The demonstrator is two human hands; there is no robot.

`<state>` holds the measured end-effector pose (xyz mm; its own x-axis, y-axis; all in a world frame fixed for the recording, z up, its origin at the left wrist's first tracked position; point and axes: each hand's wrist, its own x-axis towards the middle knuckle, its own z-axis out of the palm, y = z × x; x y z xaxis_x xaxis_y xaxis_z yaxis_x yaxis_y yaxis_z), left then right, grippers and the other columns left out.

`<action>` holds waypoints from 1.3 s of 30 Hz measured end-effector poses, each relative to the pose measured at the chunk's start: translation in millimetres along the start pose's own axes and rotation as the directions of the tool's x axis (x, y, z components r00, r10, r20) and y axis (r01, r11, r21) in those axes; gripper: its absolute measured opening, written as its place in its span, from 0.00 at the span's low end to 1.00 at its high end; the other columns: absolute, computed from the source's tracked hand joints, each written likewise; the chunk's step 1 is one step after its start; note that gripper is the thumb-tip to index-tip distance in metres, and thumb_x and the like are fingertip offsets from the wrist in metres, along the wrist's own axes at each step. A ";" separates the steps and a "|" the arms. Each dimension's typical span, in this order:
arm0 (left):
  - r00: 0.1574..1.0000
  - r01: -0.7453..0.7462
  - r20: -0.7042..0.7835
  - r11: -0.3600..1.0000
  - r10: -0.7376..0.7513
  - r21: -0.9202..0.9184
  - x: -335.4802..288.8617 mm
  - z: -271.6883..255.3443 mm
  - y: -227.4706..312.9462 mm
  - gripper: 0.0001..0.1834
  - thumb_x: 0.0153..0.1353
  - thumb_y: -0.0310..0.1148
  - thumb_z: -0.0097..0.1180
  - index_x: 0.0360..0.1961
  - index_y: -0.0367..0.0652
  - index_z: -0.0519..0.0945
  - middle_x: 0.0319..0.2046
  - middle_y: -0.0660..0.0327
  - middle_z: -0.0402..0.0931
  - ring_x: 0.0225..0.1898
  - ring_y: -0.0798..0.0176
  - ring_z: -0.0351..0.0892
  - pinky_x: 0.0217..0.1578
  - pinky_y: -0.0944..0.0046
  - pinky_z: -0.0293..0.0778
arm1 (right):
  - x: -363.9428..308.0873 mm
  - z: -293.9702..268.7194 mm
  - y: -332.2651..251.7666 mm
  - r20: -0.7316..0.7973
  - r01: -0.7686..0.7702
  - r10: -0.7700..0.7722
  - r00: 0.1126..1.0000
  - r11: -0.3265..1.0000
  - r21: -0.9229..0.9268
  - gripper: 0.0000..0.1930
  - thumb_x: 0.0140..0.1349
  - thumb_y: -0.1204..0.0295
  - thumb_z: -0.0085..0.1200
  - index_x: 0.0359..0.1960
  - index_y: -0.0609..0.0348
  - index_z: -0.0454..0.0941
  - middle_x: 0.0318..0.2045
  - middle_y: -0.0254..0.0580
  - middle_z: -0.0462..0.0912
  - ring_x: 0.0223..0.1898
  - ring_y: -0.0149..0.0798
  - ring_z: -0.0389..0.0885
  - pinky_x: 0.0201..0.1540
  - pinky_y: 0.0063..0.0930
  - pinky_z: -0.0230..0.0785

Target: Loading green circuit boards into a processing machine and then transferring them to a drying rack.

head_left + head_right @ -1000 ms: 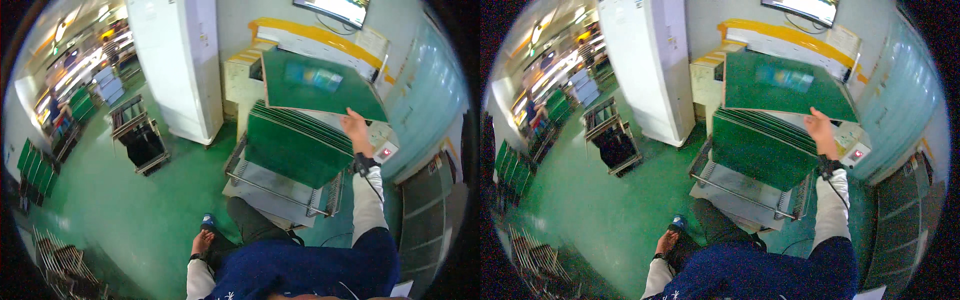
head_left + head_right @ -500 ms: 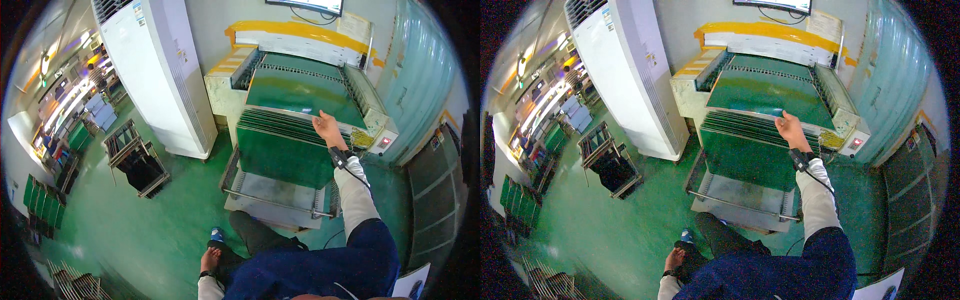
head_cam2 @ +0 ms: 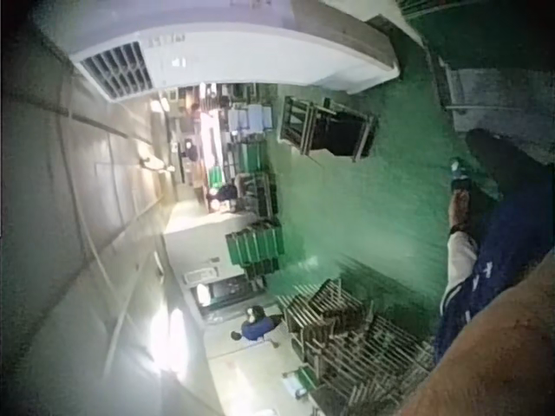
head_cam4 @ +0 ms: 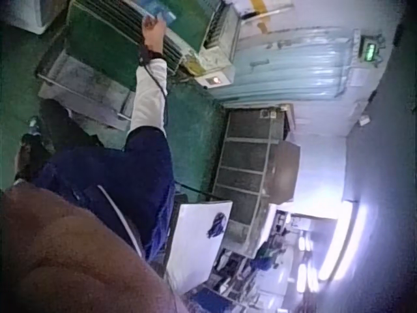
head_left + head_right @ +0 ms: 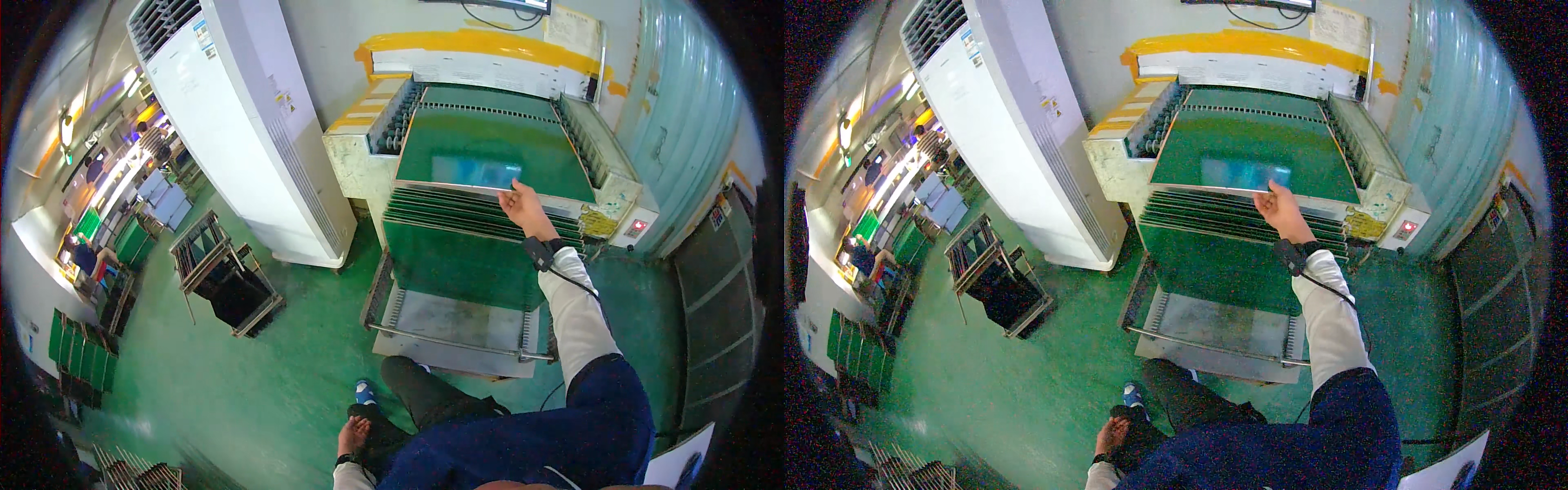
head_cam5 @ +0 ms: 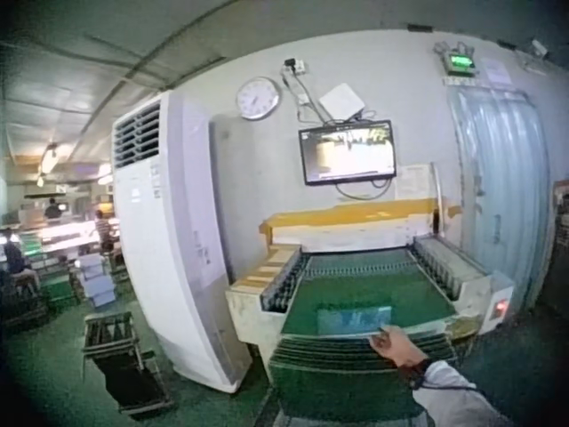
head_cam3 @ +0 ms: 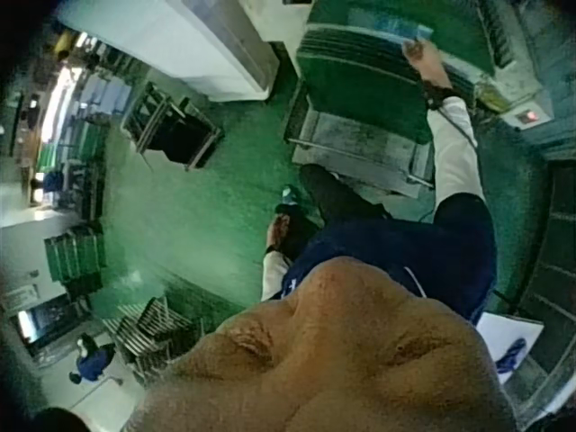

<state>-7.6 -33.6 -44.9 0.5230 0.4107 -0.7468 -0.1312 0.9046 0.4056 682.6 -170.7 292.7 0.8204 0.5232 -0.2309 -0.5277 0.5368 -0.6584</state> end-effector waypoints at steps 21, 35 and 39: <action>0.998 0.044 -0.046 0.998 -0.042 0.045 -6.9 7.3 8.3 0.21 0.60 0.43 0.45 0.46 0.37 0.64 0.40 0.50 0.71 0.41 0.52 0.72 0.39 0.60 0.71 | 18.6 15.0 2.7 -0.041 0.017 -0.016 0.999 0.999 0.032 0.11 0.58 0.64 0.49 0.33 0.59 0.67 0.30 0.45 0.76 0.34 0.42 0.76 0.38 0.33 0.72; 0.997 0.071 0.012 0.997 -0.070 -0.024 8.7 -15.7 3.9 0.19 0.61 0.43 0.43 0.45 0.39 0.65 0.42 0.51 0.71 0.41 0.53 0.73 0.37 0.60 0.72 | 27.2 16.3 1.0 -0.009 0.020 -0.020 1.000 0.999 0.048 0.11 0.56 0.68 0.49 0.33 0.61 0.64 0.34 0.47 0.74 0.38 0.45 0.74 0.40 0.34 0.70; 0.998 0.057 -0.031 0.998 -0.056 0.010 5.8 -9.4 3.0 0.19 0.61 0.43 0.43 0.45 0.39 0.65 0.42 0.51 0.71 0.41 0.53 0.73 0.37 0.61 0.72 | 25.4 12.2 -1.0 -0.011 0.002 -0.001 1.000 0.999 0.044 0.11 0.56 0.68 0.49 0.35 0.62 0.65 0.37 0.47 0.74 0.40 0.43 0.74 0.41 0.31 0.69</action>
<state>-12.9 -27.5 -53.0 0.5034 0.3623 -0.7844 -0.0929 0.9253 0.3678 701.2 -149.9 296.2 0.8235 0.5149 -0.2382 -0.5355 0.5667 -0.6262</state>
